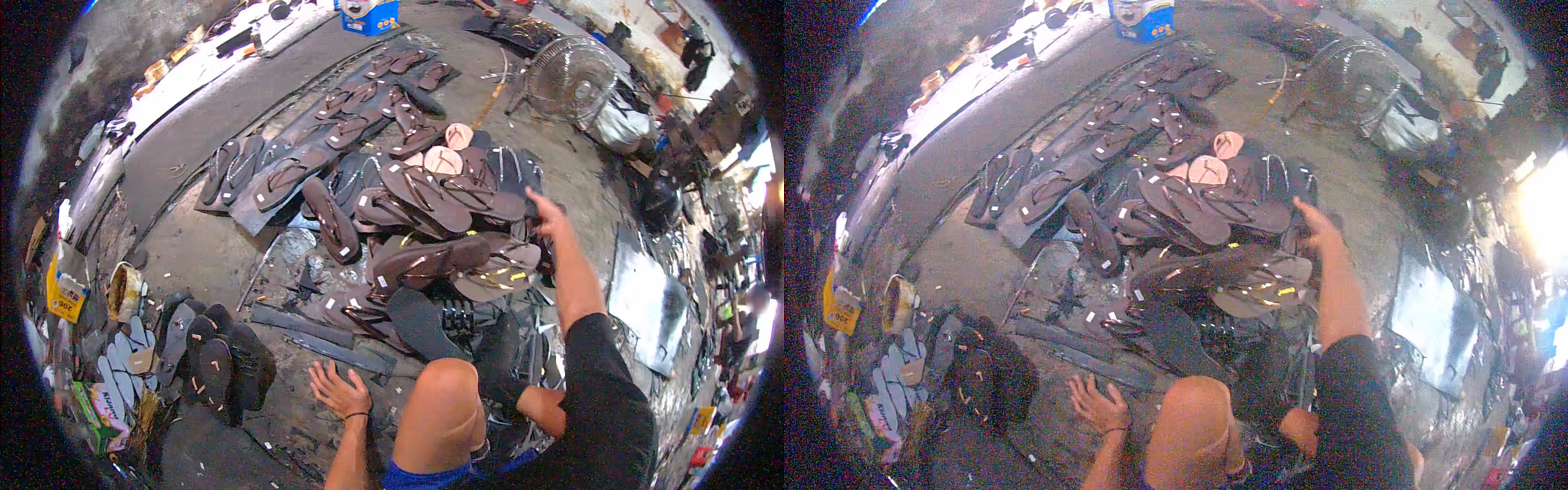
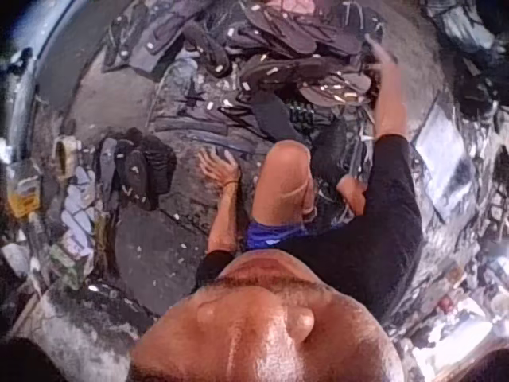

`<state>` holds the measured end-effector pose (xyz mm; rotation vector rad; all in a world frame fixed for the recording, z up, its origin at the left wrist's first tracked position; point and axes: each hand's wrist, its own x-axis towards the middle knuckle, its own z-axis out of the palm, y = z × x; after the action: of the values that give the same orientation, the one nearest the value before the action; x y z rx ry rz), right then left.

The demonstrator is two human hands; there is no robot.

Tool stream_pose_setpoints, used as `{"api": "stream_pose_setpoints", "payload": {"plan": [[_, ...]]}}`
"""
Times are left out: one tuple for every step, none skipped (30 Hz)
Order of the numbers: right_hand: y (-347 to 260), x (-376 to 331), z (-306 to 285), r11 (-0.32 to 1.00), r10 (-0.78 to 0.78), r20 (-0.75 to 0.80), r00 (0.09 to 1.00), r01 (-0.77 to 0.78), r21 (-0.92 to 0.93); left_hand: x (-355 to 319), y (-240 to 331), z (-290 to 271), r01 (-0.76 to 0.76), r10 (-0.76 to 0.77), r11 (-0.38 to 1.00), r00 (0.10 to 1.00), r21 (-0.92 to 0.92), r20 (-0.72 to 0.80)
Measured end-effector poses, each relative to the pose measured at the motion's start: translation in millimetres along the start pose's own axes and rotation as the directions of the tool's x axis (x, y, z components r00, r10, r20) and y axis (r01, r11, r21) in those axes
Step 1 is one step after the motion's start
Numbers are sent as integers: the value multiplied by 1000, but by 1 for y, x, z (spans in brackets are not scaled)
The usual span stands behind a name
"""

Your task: The person sits on the floor and uses a knife to scrape and trim the soles of multiple flip-flops. They handle each sandal one at a time, turning them over and working along the edges and surfaces of the soles.

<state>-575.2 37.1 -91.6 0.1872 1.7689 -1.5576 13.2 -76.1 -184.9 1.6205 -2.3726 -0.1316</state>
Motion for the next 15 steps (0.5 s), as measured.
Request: {"api": "stream_pose_setpoints", "payload": {"plan": [[-36, -5, -1, 995, -40, 48, 998, 44, -88, 0, 4, 1, -6, 6, 1000, 1000, -15, 23], [-71, -11, -5, 981, -81, 89, 993, 96, -170, -1, 12, 5, -13, 15, 999, 999, -38, 46], [-115, -13, -15, 934, -143, 109, 984, 170, -313, -5, 21, 6, -26, 31, 998, 997, -65, 76], [-159, -15, -8, 845, -225, 60, 973, 225, -484, -7, 27, 10, -51, 58, 995, 995, -88, 79], [-178, -51, 95, 762, -430, 181, 885, 463, -452, -2, 6, 6, -3, 4, 999, 999, -34, 40], [-218, -66, 101, 718, -509, 176, 843, 528, -452, -6, 16, 10, -36, 40, 997, 998, -67, 54], [-270, -54, 92, 574, -638, 84, 765, 546, -610, -11, 27, 14, -51, 59, 993, 995, -107, 77], [-287, -97, 157, 650, -636, 142, 759, 625, -433, -5, 10, 6, 8, -5, 998, 999, -63, 53], [-333, -112, 136, 629, -631, 247, 735, 672, -392, -5, 22, 8, 7, 0, 995, 998, -102, 61], [-377, -131, 115, 619, -618, 345, 707, 708, -340, -6, 30, 11, -19, 24, 994, 999, -104, 47], [-410, -158, 112, 621, -610, 370, 701, 713, -326, -6, 31, 12, -8, 13, 995, 999, -104, 42], [-421, -189, 117, 617, -617, 389, 684, 727, -300, -7, 26, 14, 6, -3, 996, 999, -94, 39], [-415, -226, 119, 587, -651, 384, 655, 755, -291, -7, 24, 17, 10, -7, 995, 999, -95, 37], [-408, -258, 117, 568, -672, 384, 633, 773, -281, -8, 22, 18, 2, 0, 996, 1000, -90, 26], [-396, -287, 110, 551, -688, 386, 615, 788, -273, -7, 20, 20, -10, 12, 996, 1000, -87, 16]]}}
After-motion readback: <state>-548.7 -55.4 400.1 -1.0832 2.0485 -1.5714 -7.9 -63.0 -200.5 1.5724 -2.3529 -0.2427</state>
